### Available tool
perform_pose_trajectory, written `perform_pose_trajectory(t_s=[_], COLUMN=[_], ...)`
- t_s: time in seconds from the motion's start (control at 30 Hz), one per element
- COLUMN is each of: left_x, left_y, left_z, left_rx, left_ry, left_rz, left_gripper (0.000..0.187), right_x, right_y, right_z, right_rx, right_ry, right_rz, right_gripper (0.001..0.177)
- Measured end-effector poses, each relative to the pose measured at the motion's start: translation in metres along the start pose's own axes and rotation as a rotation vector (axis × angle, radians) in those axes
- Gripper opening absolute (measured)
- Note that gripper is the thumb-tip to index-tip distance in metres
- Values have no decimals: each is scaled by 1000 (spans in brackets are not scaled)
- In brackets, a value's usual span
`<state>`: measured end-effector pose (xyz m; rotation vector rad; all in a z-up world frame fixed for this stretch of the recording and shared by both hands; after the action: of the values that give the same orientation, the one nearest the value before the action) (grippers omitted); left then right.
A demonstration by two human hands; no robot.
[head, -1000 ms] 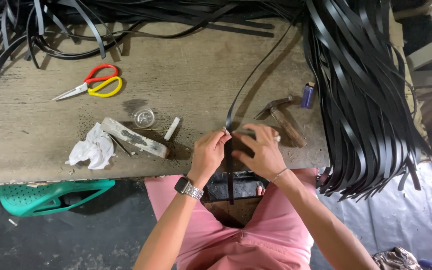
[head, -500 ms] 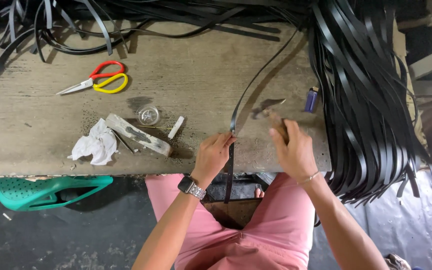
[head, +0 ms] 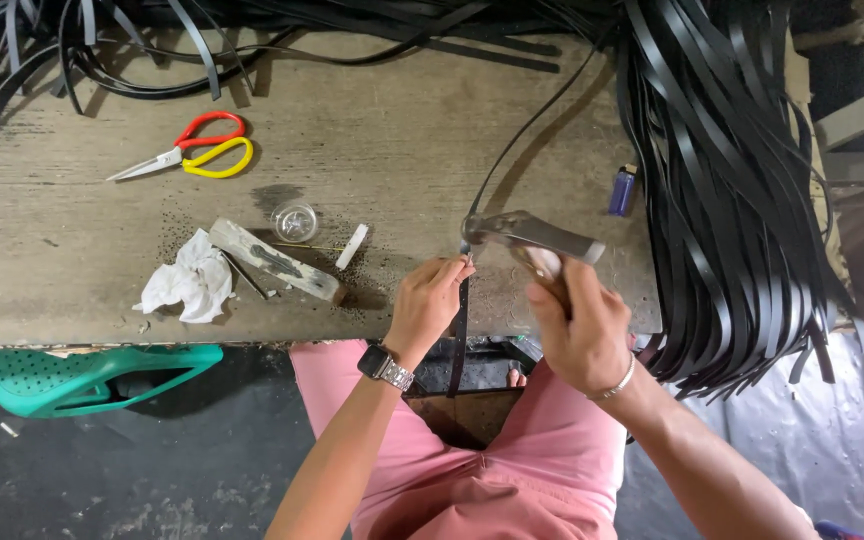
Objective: The person is using a hammer and a small metal punch to create holes at regular intervals along a black leather strip on a workbench.
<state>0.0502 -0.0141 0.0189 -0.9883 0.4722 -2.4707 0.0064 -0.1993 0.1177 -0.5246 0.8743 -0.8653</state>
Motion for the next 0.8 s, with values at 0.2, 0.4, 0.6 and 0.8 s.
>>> perform_pose_trajectory(t_s=[0.2,0.4,0.6,0.8], left_x=[-4,4,-1,0], left_y=[3,-8,-5,-9], left_z=[-1,8,5,5], left_rx=[-33,-4,16,17], left_ry=[-11,-68,-89,-82], left_rz=[15,-56,-51,-35], left_gripper=[7,6,5,4], right_x=[-14,43,55,14], right_y=[13,22,47,104], right_z=[23,9,4,8], right_rx=[-362,-7,123,-146], right_ry=[121,6,-182,-269], right_rz=[-99,-668,-689,22], right_gripper=[40,41,32,47])
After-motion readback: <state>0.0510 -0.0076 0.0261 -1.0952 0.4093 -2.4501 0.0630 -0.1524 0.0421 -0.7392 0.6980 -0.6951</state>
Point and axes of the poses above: each hand's wrist, its own z-axis towards the middle knuckle, its own y-axis out of the palm, x = y × z, the point moved 7 cm from there along z, towards the middle knuckle, and after that the axes turned 10 degrees about -z, right-handed, at the moved point
